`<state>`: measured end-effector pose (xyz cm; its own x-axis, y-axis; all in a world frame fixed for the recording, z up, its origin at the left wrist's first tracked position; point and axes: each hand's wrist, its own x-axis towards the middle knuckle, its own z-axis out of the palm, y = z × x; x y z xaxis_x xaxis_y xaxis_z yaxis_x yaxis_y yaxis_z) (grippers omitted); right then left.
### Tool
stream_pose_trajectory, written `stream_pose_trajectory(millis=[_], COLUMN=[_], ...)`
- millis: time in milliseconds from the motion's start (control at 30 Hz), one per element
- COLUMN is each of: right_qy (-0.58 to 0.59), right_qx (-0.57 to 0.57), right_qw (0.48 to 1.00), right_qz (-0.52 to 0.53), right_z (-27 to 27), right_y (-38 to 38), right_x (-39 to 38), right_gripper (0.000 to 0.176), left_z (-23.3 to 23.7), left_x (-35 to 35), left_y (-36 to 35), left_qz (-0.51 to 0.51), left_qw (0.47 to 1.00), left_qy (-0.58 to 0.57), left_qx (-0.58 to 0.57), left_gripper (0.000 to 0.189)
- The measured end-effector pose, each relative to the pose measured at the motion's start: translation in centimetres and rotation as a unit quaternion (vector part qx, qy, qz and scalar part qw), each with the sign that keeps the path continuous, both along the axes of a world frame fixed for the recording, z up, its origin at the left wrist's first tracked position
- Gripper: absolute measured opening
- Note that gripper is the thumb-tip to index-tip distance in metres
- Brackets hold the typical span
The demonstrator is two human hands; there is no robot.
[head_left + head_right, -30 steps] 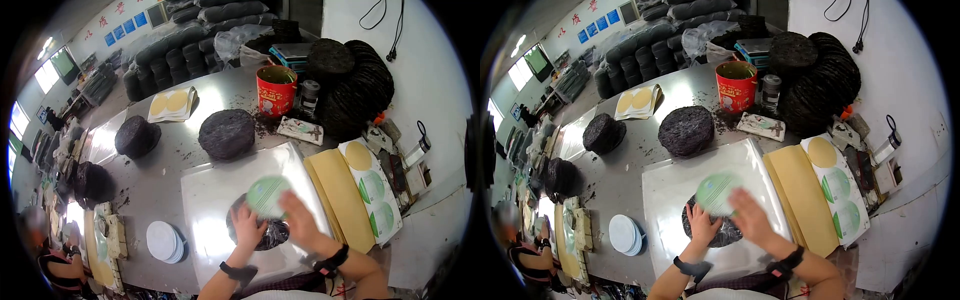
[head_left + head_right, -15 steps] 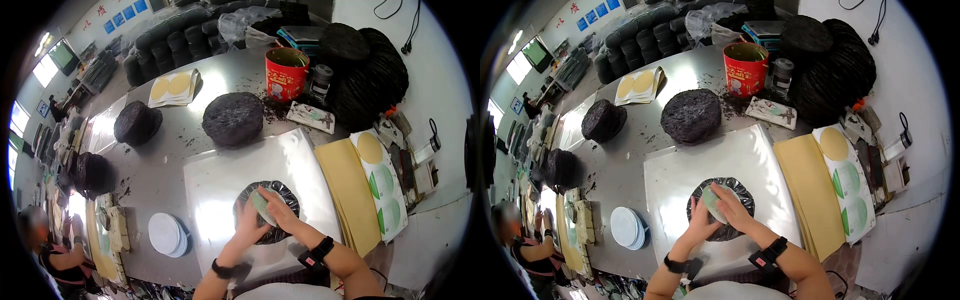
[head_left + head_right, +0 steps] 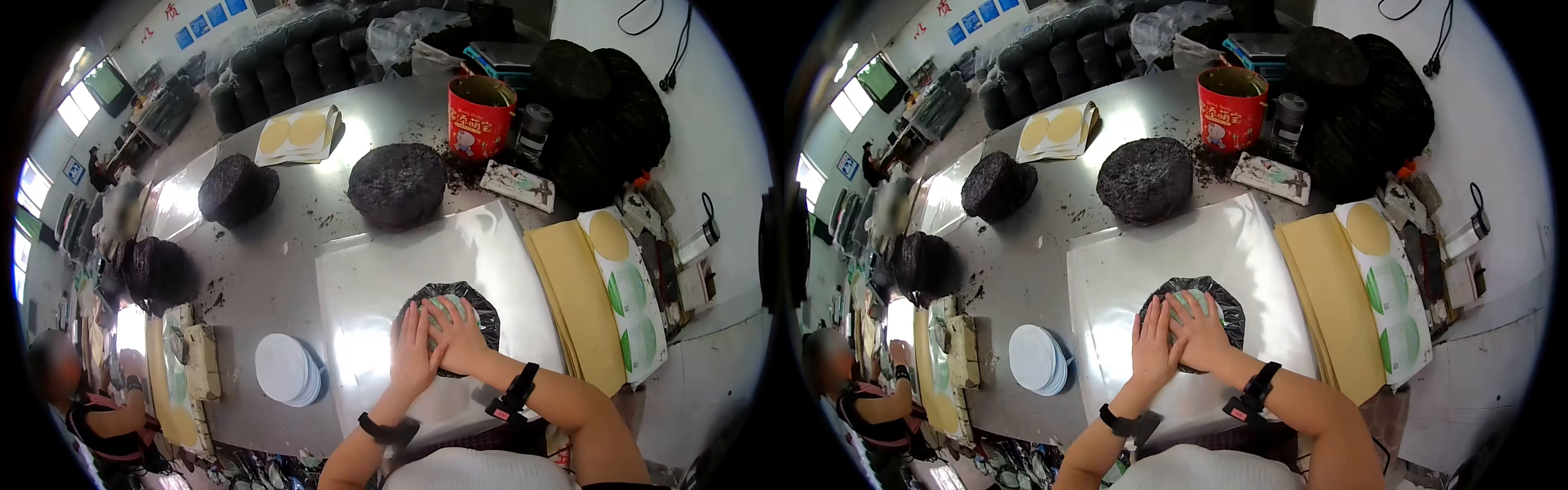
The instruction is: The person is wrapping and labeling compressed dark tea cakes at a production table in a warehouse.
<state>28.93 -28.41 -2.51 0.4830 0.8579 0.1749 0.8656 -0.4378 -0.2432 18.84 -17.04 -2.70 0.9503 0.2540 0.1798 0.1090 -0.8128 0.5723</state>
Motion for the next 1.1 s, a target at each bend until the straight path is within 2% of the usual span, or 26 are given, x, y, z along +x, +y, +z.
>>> stream_pose_trajectory(millis=[100,167,200,233,267,333,367,400,433,467,500,533,567,600,667,767,867,933,1000,1033,1100], right_qy=[0.111,0.148,0.157,0.427,0.556,0.586,0.587,0.599,0.649,0.7,0.693,0.667,0.643,0.529,0.449,0.32,0.111,0.048,-0.034,-0.075,-0.007], right_qx=[-0.042,0.133,0.245,0.24,0.189,0.251,0.286,0.273,0.303,0.289,0.147,-0.012,-0.047,-0.093,-0.008,0.125,0.2,0.262,0.239,0.226,0.162], right_qw=[0.99,0.975,0.936,0.847,0.786,0.75,0.74,0.734,0.682,0.646,0.705,0.738,0.737,0.807,0.869,0.935,0.973,0.963,0.969,0.97,0.986], right_qz=[0.078,-0.101,-0.197,-0.209,-0.193,-0.175,-0.161,-0.167,-0.148,-0.092,-0.032,0.098,0.201,0.246,0.206,0.087,-0.005,-0.038,-0.046,-0.05,-0.042], right_z=[1.9,4.7,4.0,-0.8,0.2,1.2,1.8,2.9,4.8,0.6,-0.3,1.7,3.2,4.9,5.8,4.9,5.6,6.6,5.8,5.2,3.3], right_y=[-1.3,-3.5,-4.5,-6.3,-7.3,-8.2,-8.0,-7.1,-4.9,-3.6,-2.1,-0.8,0.2,1.5,3.0,4.2,7.7,10.9,13.6,14.6,15.5], right_x=[3.0,4.4,4.4,6.4,7.0,6.2,5.5,4.0,0.4,-2.3,-6.0,-8.8,-11.2,-11.7,-8.9,-1.1,8.6,12.7,15.3,16.4,18.3], right_gripper=[0.07,0.07,0.055,0.043,0.033,0.027,0.024,0.023,0.022,0.026,0.036,0.049,0.056,0.056,0.048,0.043,0.044,0.049,0.049,0.049,0.05], left_z=[-1.1,-0.5,-0.2,-0.1,1.4,5.0,7.3,7.7,9.3,10.6,10.8,10.6,10.2,8.5,3.5,2.3,3.2,3.9,3.9,4.3,3.1], left_x=[0.1,0.4,-0.1,-0.6,-1.3,-4.8,-7.4,-10.0,-12.3,-14.0,-15.0,-15.7,-16.3,-16.9,-17.9,-18.3,-18.0,-17.6,-16.8,-16.4,-17.8], left_y=[0.7,0.7,0.8,1.6,2.5,5.6,7.8,10.1,11.7,12.6,12.7,12.3,12.2,12.5,13.9,14.4,14.6,14.6,14.1,14.0,15.9], left_qz=[-0.003,-0.023,-0.024,-0.052,-0.055,-0.018,0.015,0.057,0.105,0.145,0.17,0.193,0.211,0.222,0.234,0.218,0.218,0.235,0.269,0.301,0.273], left_qw=[1.0,1.0,1.0,0.996,0.992,1.0,1.0,0.996,0.991,0.984,0.977,0.969,0.962,0.957,0.949,0.964,0.97,0.968,0.962,0.953,0.96], left_qy=[-0.022,-0.017,-0.006,-0.017,0.0,-0.009,0.001,0.014,0.037,0.057,0.067,0.072,0.072,0.079,0.087,0.021,0.017,0.009,-0.031,-0.039,-0.032], left_qx=[0.007,0.011,0.01,-0.07,-0.117,-0.006,0.013,0.061,0.075,0.087,0.112,0.136,0.16,0.171,0.193,0.153,0.107,0.083,0.045,-0.013,-0.056], left_gripper=[0.072,0.07,0.069,0.067,0.062,0.053,0.046,0.043,0.043,0.042,0.041,0.039,0.038,0.036,0.032,0.026,0.023,0.023,0.021,0.016,0.017])
